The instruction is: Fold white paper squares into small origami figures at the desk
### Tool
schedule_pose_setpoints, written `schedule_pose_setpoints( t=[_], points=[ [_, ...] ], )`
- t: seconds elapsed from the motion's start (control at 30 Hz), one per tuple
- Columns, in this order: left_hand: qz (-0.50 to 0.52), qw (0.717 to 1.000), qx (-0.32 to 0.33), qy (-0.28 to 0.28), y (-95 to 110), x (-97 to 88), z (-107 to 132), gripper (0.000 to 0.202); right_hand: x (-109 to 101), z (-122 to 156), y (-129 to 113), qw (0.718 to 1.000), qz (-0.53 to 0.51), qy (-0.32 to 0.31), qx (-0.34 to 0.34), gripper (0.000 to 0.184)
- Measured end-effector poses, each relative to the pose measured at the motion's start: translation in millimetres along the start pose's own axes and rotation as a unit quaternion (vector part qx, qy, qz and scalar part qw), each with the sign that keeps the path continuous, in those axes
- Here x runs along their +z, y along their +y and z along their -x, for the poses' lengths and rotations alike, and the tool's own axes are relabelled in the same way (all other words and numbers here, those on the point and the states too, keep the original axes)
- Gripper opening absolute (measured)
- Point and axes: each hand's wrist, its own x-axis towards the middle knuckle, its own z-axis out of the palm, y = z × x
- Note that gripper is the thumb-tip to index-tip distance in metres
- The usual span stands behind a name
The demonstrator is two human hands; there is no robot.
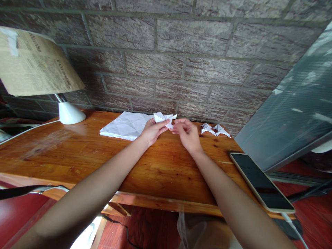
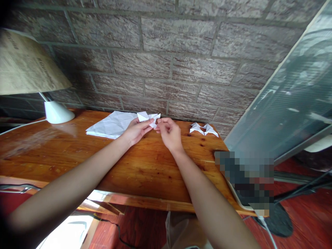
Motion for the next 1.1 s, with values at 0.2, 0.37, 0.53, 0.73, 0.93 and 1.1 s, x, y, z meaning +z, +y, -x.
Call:
schedule_pose_setpoints(
  t=[0.2, 0.37, 0.53, 0.73, 0.93, 1.1],
  points=[
    [-0.009, 0.999, 0.013, -0.036, -1.5, 0.7, 2.0, 0.037, -4.2, -3.5, -1.6, 0.984, -0.109, -0.011, 0.140, 0.042],
    [-0.011, 0.999, 0.014, -0.033, -1.5, -0.8, 1.4, 0.036, -3.4, -3.4, -2.3, 0.988, -0.095, -0.027, 0.117, 0.043],
    [-0.019, 0.999, 0.014, -0.034, -1.2, 1.1, 2.9, 0.040, -2.2, -7.2, 1.0, 0.996, -0.061, 0.000, 0.064, 0.042],
    [-0.001, 0.999, 0.031, -0.010, -4.1, 4.5, 4.6, 0.038, -0.1, -6.0, 0.5, 0.996, -0.065, -0.003, 0.059, 0.048],
    [0.038, 0.999, 0.026, 0.002, -5.8, 7.3, 3.6, 0.035, 1.5, -3.1, -2.7, 0.990, -0.099, -0.010, 0.096, 0.052],
    [0.018, 0.999, 0.031, -0.011, -6.1, 5.1, 0.0, 0.038, -5.5, -4.8, -2.5, 0.988, -0.104, -0.040, 0.110, 0.043]
  ],
)
